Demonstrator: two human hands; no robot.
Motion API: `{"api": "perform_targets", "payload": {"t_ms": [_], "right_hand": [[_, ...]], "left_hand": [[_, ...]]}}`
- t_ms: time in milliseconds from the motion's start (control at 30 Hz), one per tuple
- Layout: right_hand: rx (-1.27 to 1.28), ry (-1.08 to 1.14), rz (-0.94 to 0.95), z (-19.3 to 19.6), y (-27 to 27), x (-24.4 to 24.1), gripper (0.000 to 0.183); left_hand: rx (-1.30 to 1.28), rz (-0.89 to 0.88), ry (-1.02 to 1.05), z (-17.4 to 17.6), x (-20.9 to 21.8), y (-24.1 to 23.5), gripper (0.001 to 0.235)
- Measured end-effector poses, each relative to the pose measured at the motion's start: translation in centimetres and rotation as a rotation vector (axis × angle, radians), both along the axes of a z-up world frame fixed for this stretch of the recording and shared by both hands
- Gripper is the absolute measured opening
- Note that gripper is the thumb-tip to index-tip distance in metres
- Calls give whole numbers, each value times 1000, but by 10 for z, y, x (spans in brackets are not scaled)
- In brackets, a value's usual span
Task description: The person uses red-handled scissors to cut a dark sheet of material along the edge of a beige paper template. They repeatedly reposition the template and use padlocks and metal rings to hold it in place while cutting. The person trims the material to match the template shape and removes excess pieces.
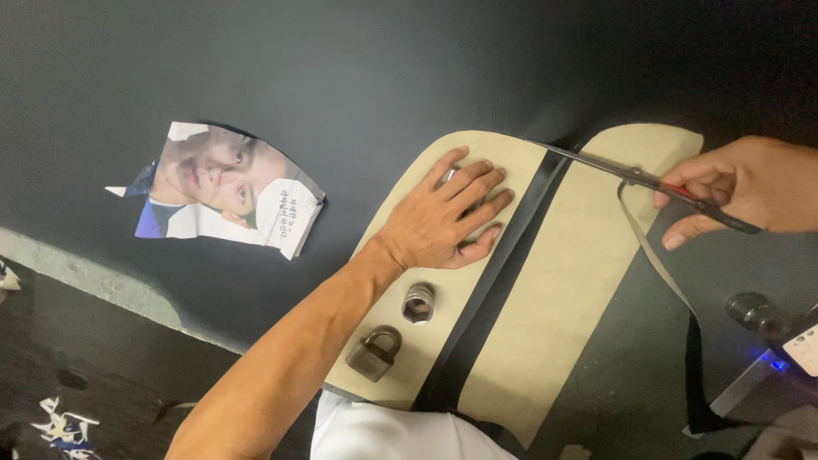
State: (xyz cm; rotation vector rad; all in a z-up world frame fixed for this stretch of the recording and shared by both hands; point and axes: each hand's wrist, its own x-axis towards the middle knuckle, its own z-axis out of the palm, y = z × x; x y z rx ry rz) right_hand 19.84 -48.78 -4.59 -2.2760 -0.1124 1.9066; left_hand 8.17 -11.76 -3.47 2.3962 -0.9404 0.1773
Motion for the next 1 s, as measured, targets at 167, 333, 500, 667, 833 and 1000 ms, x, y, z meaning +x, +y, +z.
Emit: {"api": "perform_targets", "payload": {"t_ms": [167,333,500,667,833,1000], "right_hand": [[33,-40,48,22,23,4,56],[51,-42,80,33,52,12,55],[207,-67,109,41,62,28,51],[-5,-133,272,39,67,35,53],[130,-144,269,30,72,45,57],[122,-89,283,34,80,57,61]], "left_hand": [[27,-12,2,0,2,-1,33],[65,-23,-8,1,1,-2,28],[61,-26,-9,0,1,1,26],[60,-27,-15,-3,0,-1,25],[84,-32,-17,-3,2,1,25],[78,-27,-19,4,4,0,22]]}}
